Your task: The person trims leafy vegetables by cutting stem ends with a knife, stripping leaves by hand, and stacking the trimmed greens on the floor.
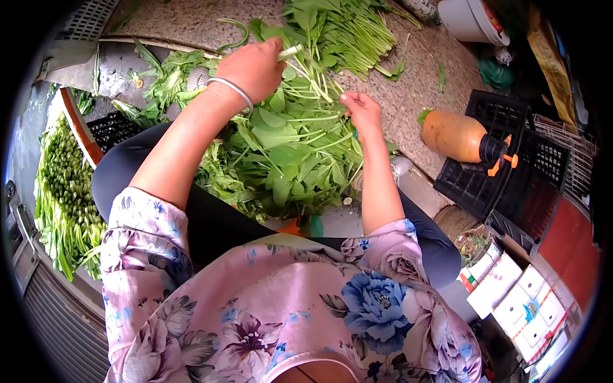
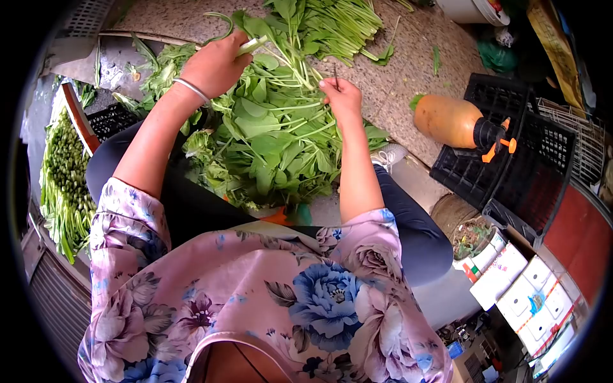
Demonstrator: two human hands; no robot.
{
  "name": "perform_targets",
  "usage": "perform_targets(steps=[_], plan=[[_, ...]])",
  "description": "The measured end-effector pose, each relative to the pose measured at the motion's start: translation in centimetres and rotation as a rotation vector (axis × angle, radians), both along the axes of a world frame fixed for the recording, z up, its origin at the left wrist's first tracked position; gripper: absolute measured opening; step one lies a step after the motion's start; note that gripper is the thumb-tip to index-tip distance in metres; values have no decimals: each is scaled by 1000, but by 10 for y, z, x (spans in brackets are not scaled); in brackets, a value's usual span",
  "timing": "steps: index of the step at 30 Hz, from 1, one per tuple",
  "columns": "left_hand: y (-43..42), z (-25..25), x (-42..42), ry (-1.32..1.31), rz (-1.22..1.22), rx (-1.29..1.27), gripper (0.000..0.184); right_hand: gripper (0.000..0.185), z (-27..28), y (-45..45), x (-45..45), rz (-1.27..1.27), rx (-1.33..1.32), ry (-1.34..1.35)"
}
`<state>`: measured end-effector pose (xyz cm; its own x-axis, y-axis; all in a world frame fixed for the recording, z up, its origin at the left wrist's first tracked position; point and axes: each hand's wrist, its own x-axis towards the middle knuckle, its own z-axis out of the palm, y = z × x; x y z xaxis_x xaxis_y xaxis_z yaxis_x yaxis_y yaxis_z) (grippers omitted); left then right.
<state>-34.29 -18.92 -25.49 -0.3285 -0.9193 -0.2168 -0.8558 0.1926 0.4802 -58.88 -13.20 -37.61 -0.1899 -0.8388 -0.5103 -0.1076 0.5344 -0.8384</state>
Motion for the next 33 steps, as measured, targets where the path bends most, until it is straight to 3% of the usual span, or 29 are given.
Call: perform_targets(steps=[1, 3, 4, 6, 7, 9, 11, 14, 19, 21, 22, 23, 25, 26, 29, 33], plan=[[-1, -2, 1, -14, -15, 1, 22, 16, 10, 10, -8, -1, 0, 1], [-1, -3, 2, -29, -32, 3, 22, 21, 25, 25, -30, -209, -5, -388], [0, -3, 1, -42, -49, 4, 22, 21, 18, 32, -38, -209, -5, -384], [0, -2, 1, -48, -36, -1, 23, 24, 2, 47, -49, -355, 15, 344], [0, -1, -1, -59, -27, -2, 23, 24, -1, 50, -51, -359, 17, 348], [-1, 5, -4, -90, -3, 13, 22, 27, -11, 44, -44, -143, -137, 1051], [2, 5, -7, -128, 10, 37, 22, 25, -12, 24, -12, -71, -205, 706], [0, 1, -7, -158, 7, -52, 22, 28, -25, -2, 22, 196, -128, 795], [-6, -2, -3, -59, 74, -1, 24, 26, -38, -14, 25, 249, 43, 727], [-6, 0, 0, -22, 37, -14, 25, 26, -32, -6, 20, 136, -30, 227], [-6, -1, 2, -14, 26, -51, 27, 26, 7, 1, 27, 80, -38, 92], [-5, -2, 2, -12, 27, -43, 27, 26, 12, 12, 23, 81, -29, 94], [-7, -1, 3, -41, -5, 5, 28, 23, 19, 20, 9, -109, 41, -454], [-5, -3, 2, -35, 3, -19, 28, 19, 11, 23, 10, -44, 89, 33], [-4, 6, -2, -101, -8, 84, 24, 20, 38, 29, 12, -113, 53, -171], [-2, 11, -7, -112, -6, 70, 23, 20, 63, 34, 21, -73, -162, -80]])
